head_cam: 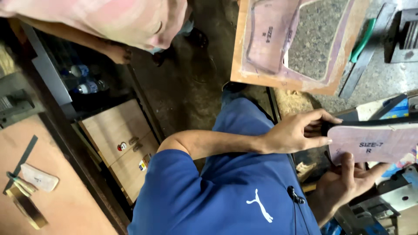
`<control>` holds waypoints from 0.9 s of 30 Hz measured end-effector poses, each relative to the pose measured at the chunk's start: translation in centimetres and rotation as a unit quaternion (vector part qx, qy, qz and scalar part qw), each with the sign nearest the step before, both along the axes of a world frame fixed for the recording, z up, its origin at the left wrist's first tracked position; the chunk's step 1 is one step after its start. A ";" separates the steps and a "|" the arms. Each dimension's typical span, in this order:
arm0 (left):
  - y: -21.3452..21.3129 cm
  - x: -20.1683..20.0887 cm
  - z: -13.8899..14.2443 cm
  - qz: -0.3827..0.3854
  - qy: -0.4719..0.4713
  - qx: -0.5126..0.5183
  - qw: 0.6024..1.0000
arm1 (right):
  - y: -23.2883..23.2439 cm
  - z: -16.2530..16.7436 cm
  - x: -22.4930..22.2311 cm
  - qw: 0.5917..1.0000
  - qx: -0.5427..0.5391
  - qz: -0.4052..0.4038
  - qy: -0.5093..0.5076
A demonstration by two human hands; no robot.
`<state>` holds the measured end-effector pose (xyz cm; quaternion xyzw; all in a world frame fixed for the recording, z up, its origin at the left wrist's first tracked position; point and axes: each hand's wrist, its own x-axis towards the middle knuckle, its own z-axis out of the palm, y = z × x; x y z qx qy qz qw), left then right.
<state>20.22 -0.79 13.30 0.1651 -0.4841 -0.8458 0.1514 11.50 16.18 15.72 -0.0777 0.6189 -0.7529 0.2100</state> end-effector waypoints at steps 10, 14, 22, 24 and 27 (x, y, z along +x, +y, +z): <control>4.9 0.4 0.6 0.020 0.025 0.032 0.999 | 6.1 -1.8 -0.8 0.999 -0.029 0.024 0.018; 6.4 0.3 0.4 0.019 -0.006 0.001 1.000 | 7.1 -1.9 -0.8 0.999 -0.037 0.019 0.012; 8.7 0.3 -0.1 0.032 -0.031 -0.015 0.999 | 9.4 -2.7 -0.7 0.998 -0.053 0.022 -0.001; 9.0 0.6 -0.2 0.039 -0.044 -0.028 0.998 | 9.6 -2.9 -0.6 0.998 -0.060 0.026 -0.009; 9.0 0.9 -0.4 0.052 -0.036 -0.015 0.998 | 9.6 -3.1 -0.5 0.997 -0.064 0.031 -0.015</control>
